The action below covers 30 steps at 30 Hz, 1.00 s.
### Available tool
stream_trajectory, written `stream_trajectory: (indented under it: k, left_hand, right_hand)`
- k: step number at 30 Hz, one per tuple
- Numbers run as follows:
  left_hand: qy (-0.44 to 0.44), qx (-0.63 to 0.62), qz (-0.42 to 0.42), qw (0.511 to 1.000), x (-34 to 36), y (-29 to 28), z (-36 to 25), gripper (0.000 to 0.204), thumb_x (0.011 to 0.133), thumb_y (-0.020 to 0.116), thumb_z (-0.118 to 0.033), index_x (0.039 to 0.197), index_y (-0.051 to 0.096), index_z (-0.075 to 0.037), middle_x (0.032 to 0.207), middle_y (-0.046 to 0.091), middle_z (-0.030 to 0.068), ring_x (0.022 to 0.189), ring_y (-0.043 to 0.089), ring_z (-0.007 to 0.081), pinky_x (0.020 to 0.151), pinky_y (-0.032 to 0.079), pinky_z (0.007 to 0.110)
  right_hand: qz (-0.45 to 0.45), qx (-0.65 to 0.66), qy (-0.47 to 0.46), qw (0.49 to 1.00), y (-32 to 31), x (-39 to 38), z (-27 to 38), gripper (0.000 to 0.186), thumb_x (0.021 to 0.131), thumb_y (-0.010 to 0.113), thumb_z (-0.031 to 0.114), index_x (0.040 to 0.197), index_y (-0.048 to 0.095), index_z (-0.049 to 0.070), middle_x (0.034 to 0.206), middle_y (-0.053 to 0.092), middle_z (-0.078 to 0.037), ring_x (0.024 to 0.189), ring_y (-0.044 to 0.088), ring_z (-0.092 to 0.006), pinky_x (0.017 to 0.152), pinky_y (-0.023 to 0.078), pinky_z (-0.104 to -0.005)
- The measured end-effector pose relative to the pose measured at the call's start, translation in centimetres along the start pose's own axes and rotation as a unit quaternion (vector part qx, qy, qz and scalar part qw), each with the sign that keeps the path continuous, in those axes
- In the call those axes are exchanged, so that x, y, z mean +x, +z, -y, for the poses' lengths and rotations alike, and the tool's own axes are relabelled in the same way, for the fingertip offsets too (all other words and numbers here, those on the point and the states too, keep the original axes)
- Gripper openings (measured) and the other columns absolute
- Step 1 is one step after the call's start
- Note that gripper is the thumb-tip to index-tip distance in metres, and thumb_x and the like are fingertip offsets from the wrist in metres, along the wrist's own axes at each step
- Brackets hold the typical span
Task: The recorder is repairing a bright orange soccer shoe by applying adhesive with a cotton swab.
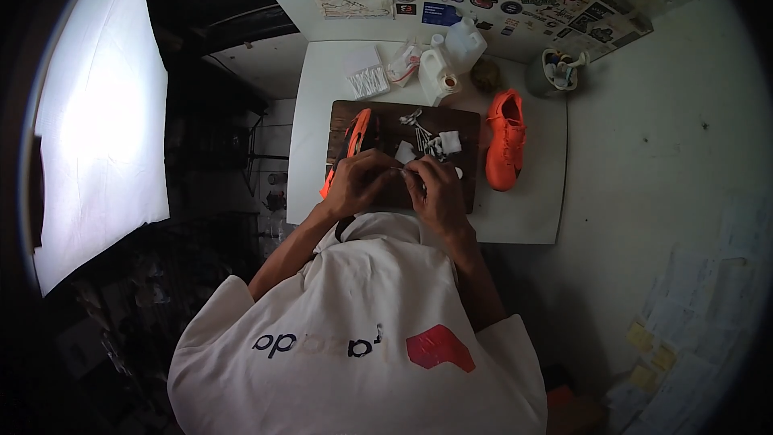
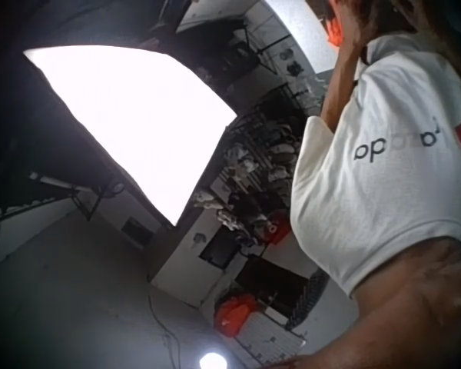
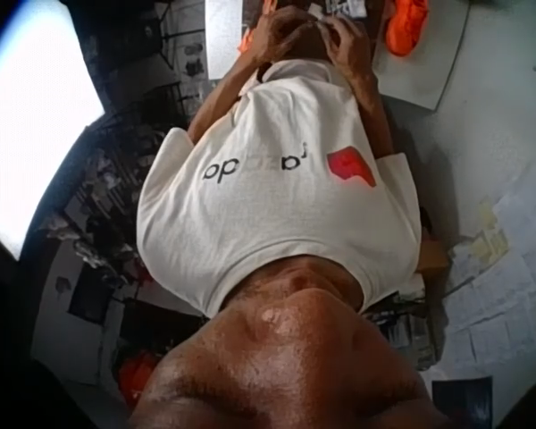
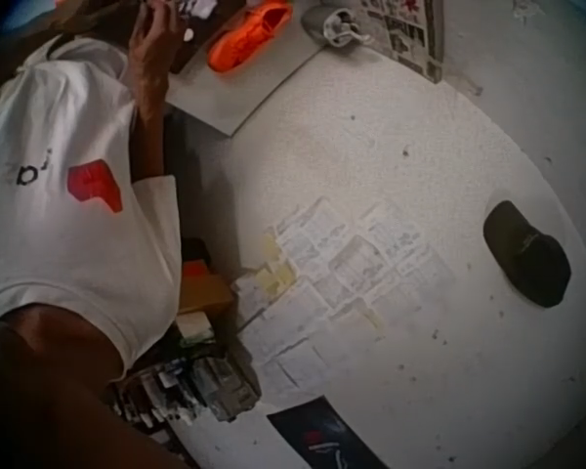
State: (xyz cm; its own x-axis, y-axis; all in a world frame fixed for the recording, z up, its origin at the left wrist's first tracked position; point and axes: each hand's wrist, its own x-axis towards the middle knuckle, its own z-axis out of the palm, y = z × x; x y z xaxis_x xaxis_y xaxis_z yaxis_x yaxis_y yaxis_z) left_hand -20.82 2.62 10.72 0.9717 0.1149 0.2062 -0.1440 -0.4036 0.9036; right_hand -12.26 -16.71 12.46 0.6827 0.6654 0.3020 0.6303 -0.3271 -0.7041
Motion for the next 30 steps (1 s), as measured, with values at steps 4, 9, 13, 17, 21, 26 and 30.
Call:
stream_trajectory:
  k: [4, 9, 13, 17, 21, 26, 30]
  left_hand:
    - [-0.001, 0.005, 0.019, 1.000, 0.0, 0.0, -0.2, 0.016, 0.096, 0.072, -0.006, 0.111, 0.073, -0.001, 0.106, 0.072, 0.0141, 0.095, 0.072, 0.0341, 0.081, 0.058, 0.040]
    - [0.047, 0.026, 0.023, 0.998, 0.2, 0.7, 0.1, 0.014, 0.097, 0.069, -0.007, 0.109, 0.069, 0.000, 0.099, 0.067, 0.0146, 0.090, 0.070, 0.0344, 0.077, 0.056, 0.041]
    - [0.041, 0.015, 0.017, 0.999, 0.6, 1.2, 0.2, 0.012, 0.100, 0.064, -0.008, 0.108, 0.064, 0.001, 0.098, 0.064, 0.0162, 0.090, 0.067, 0.0365, 0.077, 0.053, 0.044]
    - [0.024, 0.011, 0.002, 1.000, 0.6, 1.7, 0.8, 0.011, 0.102, 0.060, -0.007, 0.106, 0.062, 0.003, 0.096, 0.062, 0.0180, 0.088, 0.064, 0.0397, 0.077, 0.052, 0.045]
    - [0.042, 0.027, 0.000, 0.999, 0.8, 2.1, 0.9, 0.011, 0.103, 0.059, -0.007, 0.105, 0.061, 0.003, 0.095, 0.061, 0.0182, 0.088, 0.064, 0.0404, 0.076, 0.051, 0.045]
    - [0.025, 0.033, 0.009, 0.999, 0.6, 2.1, 0.3, 0.011, 0.103, 0.059, -0.008, 0.105, 0.062, 0.002, 0.095, 0.061, 0.0179, 0.088, 0.065, 0.0393, 0.075, 0.052, 0.045]
    - [0.007, 0.019, -0.005, 1.000, 0.5, 2.4, 0.3, 0.013, 0.105, 0.058, -0.010, 0.105, 0.063, 0.002, 0.094, 0.062, 0.0179, 0.086, 0.065, 0.0389, 0.075, 0.052, 0.044]
  right_hand:
    - [0.018, -0.020, -0.009, 1.000, -0.2, 0.0, 0.1, 0.015, 0.104, 0.065, 0.018, 0.099, 0.067, 0.004, 0.092, 0.068, -0.009, 0.080, 0.064, -0.0320, 0.076, 0.046, -0.0433]
    - [0.052, -0.038, 0.005, 0.998, -0.4, -0.5, -0.3, 0.016, 0.104, 0.065, 0.018, 0.099, 0.067, 0.004, 0.092, 0.068, -0.010, 0.078, 0.064, -0.0319, 0.076, 0.046, -0.0429]
    - [-0.009, 0.063, 0.033, 0.997, -0.4, -0.2, 0.0, 0.019, 0.102, 0.070, 0.022, 0.105, 0.068, 0.003, 0.095, 0.069, -0.011, 0.079, 0.065, -0.0324, 0.076, 0.050, -0.0412]
    - [0.021, 0.081, 0.086, 0.993, -1.1, -0.2, 0.0, 0.023, 0.100, 0.072, 0.025, 0.108, 0.069, 0.004, 0.097, 0.069, -0.010, 0.082, 0.066, -0.0321, 0.076, 0.052, -0.0405]
    - [-0.007, 0.021, 0.009, 1.000, -0.5, -0.4, -1.1, 0.018, 0.102, 0.068, 0.022, 0.106, 0.067, 0.004, 0.096, 0.068, -0.010, 0.082, 0.065, -0.0321, 0.076, 0.050, -0.0421]
    - [-0.018, -0.009, 0.005, 1.000, -0.1, -0.3, -0.8, 0.013, 0.104, 0.065, 0.019, 0.104, 0.065, 0.005, 0.093, 0.066, -0.010, 0.080, 0.062, -0.0325, 0.075, 0.048, -0.0442]
    - [-0.001, -0.030, 0.030, 0.999, -0.2, -0.5, -1.0, 0.014, 0.104, 0.067, 0.020, 0.105, 0.065, 0.006, 0.094, 0.066, -0.010, 0.083, 0.062, -0.0323, 0.076, 0.048, -0.0451]
